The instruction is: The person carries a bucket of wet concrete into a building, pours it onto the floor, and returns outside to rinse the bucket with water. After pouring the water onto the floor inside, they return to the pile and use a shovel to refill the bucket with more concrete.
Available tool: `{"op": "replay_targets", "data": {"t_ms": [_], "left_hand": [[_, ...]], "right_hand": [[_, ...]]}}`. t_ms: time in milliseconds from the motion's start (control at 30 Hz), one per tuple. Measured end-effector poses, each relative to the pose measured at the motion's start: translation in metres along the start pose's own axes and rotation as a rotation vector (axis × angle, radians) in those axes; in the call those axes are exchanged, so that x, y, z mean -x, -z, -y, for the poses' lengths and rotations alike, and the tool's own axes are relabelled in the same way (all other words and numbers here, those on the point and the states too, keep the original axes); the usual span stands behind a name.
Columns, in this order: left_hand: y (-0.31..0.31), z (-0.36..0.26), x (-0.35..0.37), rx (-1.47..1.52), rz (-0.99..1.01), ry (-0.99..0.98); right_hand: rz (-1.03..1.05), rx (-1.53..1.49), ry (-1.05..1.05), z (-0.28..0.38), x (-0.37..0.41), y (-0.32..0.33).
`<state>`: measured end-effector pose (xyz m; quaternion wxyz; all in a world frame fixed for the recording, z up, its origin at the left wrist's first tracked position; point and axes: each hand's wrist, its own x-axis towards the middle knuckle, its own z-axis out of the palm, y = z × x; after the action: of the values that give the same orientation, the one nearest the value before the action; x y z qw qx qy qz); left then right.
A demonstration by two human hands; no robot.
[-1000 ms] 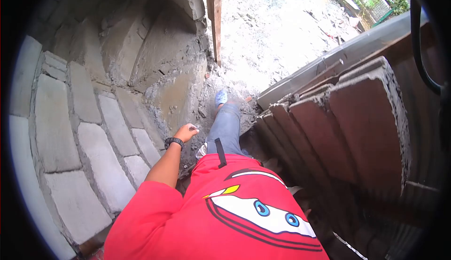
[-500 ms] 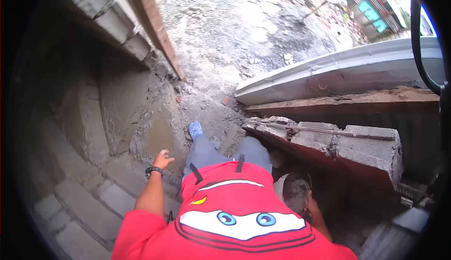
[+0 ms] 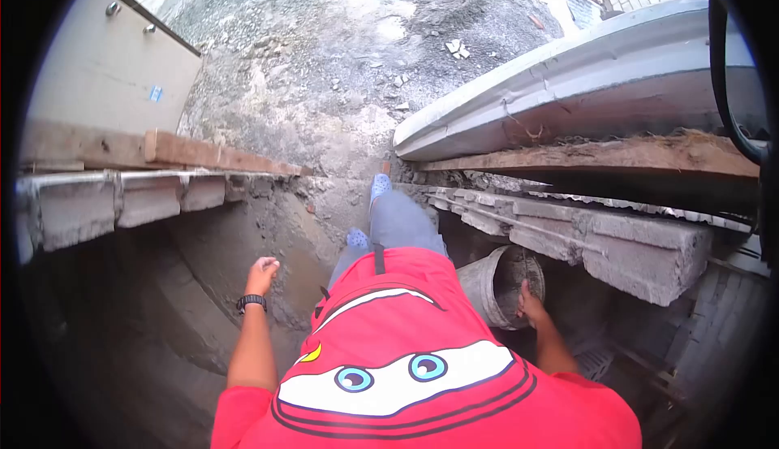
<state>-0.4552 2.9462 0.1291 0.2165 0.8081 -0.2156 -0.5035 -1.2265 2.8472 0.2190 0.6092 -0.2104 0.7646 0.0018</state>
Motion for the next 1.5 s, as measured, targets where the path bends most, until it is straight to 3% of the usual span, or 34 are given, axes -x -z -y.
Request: {"op": "replay_targets", "data": {"t_ms": [33,100,200,267,333,367,467,567,633,700,767,833,933,1033,1133,1233,1267,1367,1433,1500], "left_hand": [[0.002,-0.025,-0.008,-0.141,0.038,-0.020],[0.005,-0.062,-0.043,-0.328,0.175,0.145],[0.001,-0.117,-0.108,-0.538,0.325,0.100],[-0.004,-0.119,-0.166,-0.462,0.334,-0.140],[-0.024,-0.191,-0.185,-0.579,0.075,-0.415],[-0.026,-0.245,-0.192,-0.599,0.189,-0.368],[-0.049,-0.353,-0.206,-0.080,0.321,-0.353],[-0.062,-0.417,-0.243,-0.166,0.378,-0.448],[-0.067,-0.428,-0.275,-0.372,0.470,-0.621],[-0.060,-0.447,-0.289,-0.441,0.496,-0.612],[-0.049,-0.447,-0.312,-0.697,0.413,-0.535],[-0.040,-0.435,-0.343,-0.673,0.380,-0.539],[-0.033,-0.416,-0.395,-0.536,0.376,-0.416],[-0.027,-0.408,-0.445,-0.747,0.321,-0.393],[-0.046,-0.429,-0.472,-0.716,0.271,-0.176],[-0.063,-0.466,-0.505,-0.571,0.331,-0.252],[-0.067,-0.477,-0.521,-0.533,0.365,-0.359],[-0.086,-0.481,-0.620,-0.458,0.385,-0.397],[-0.101,-0.484,-0.694,-0.483,0.405,-0.366],[-0.121,-0.458,-0.791,-0.645,0.274,-0.444]], "right_hand": [[0.002,-0.025,0.000,0.008,-0.009,-0.012],[0.012,-0.048,-0.026,0.021,-0.027,-0.030],[-0.074,-0.094,-0.003,0.037,-0.051,-0.058],[-0.111,-0.138,-0.040,0.031,-0.043,-0.080],[-0.169,-0.159,-0.025,0.050,-0.037,-0.083],[-0.119,-0.163,-0.022,0.056,-0.028,-0.096],[-0.125,-0.177,-0.053,0.069,-0.019,-0.127],[-0.217,-0.250,-0.110,0.073,-0.007,-0.155],[-0.248,-0.309,-0.133,0.069,0.003,-0.168],[-0.296,-0.195,-0.086,0.058,0.004,-0.183],[-0.317,-0.160,-0.032,0.058,0.008,-0.193],[-0.336,-0.114,0.014,0.066,0.012,-0.192],[-0.278,-0.245,-0.113,0.088,0.018,-0.182],[-0.415,-0.280,-0.145,0.101,0.014,-0.182],[-0.335,-0.336,-0.225,0.090,0.013,-0.180],[-0.351,-0.397,-0.265,0.115,0.012,-0.205],[-0.357,-0.465,-0.283,0.109,0.007,-0.214],[-0.515,-0.684,-0.223,0.108,-0.014,-0.247],[-0.796,-0.840,-0.145,0.124,-0.040,-0.280],[-0.884,-0.815,-0.248,0.158,-0.089,-0.306]]}}
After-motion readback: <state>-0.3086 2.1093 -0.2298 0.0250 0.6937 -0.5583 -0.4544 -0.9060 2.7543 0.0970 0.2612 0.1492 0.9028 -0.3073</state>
